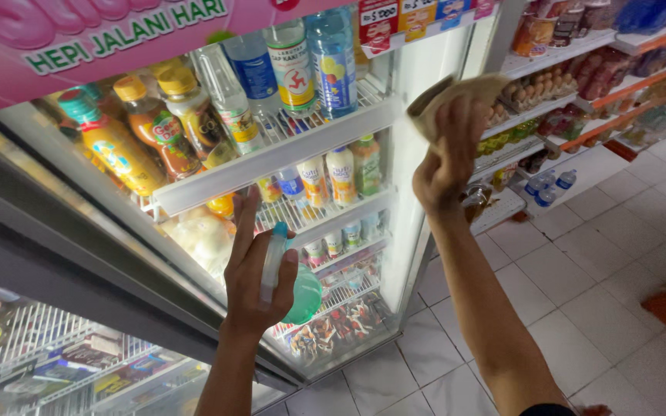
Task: The person cleans the exterior glass and frame of a beverage refrigerator door with a spray bottle and a cloth.
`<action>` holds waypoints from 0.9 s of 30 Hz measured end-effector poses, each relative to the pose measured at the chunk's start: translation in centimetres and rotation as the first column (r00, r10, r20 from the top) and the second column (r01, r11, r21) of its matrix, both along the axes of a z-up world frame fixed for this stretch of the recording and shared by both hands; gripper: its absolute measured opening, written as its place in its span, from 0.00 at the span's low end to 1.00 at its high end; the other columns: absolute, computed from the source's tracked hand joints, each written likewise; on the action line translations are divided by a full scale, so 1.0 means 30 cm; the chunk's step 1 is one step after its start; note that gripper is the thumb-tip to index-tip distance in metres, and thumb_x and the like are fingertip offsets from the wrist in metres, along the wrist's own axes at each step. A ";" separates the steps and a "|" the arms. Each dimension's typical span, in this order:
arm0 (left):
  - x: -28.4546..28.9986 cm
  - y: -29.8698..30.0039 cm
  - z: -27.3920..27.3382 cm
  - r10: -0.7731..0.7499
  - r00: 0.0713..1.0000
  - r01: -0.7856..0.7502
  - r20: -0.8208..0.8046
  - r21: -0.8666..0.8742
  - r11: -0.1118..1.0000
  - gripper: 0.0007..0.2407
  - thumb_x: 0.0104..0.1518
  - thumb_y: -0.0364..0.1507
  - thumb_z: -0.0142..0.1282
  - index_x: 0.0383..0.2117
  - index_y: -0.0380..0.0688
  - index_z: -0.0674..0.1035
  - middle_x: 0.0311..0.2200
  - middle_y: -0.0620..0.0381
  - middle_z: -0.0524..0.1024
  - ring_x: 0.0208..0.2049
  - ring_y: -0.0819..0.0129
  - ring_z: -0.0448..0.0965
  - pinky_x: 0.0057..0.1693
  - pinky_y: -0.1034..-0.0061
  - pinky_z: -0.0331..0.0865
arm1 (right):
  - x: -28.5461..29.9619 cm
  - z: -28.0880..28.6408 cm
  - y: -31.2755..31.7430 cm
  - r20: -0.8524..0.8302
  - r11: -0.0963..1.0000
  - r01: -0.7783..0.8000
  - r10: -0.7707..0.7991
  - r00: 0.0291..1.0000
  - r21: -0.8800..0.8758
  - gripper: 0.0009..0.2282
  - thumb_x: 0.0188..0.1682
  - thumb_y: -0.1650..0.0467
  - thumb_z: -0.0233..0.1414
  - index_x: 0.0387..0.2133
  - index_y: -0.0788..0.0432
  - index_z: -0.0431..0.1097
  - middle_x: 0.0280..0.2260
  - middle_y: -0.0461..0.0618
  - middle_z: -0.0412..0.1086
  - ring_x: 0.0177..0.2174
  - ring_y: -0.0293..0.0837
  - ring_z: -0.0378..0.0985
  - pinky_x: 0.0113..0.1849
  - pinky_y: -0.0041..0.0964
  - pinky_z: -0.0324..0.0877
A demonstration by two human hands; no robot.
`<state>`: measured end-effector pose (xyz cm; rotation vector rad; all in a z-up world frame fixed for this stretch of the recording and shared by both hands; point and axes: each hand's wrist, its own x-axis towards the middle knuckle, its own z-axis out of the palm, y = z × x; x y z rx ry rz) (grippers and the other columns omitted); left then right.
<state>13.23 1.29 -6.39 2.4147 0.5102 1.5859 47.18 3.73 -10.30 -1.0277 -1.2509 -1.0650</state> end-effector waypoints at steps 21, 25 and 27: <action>-0.465 -0.106 0.001 0.178 0.926 -0.115 0.331 -0.202 0.973 0.18 0.65 0.38 0.50 0.37 0.29 0.80 0.64 0.36 0.70 0.68 0.53 0.69 0.72 0.66 0.61 | -0.920 -0.090 0.007 0.366 0.933 -0.143 0.267 0.892 -0.330 0.17 0.53 0.73 0.54 0.56 0.53 0.75 0.59 0.45 0.69 0.60 0.50 0.67 0.64 0.56 0.47; -0.466 -0.074 -0.039 0.149 0.952 -0.112 0.268 -0.146 0.983 0.15 0.64 0.34 0.52 0.36 0.28 0.81 0.66 0.31 0.63 0.56 0.54 0.74 0.61 0.66 0.69 | -0.768 -0.093 0.042 0.430 0.973 -0.108 0.188 0.883 -0.205 0.16 0.53 0.76 0.59 0.53 0.48 0.76 0.55 0.40 0.73 0.60 0.46 0.68 0.68 0.58 0.39; -0.478 -0.071 -0.049 0.150 0.968 -0.116 0.200 -0.172 0.978 0.13 0.63 0.32 0.53 0.36 0.30 0.81 0.67 0.31 0.64 0.42 0.64 0.81 0.53 0.70 0.74 | -0.691 0.017 0.060 0.268 0.952 -0.193 0.255 0.929 -0.236 0.15 0.55 0.78 0.55 0.52 0.52 0.78 0.55 0.48 0.73 0.62 0.53 0.69 0.68 0.60 0.39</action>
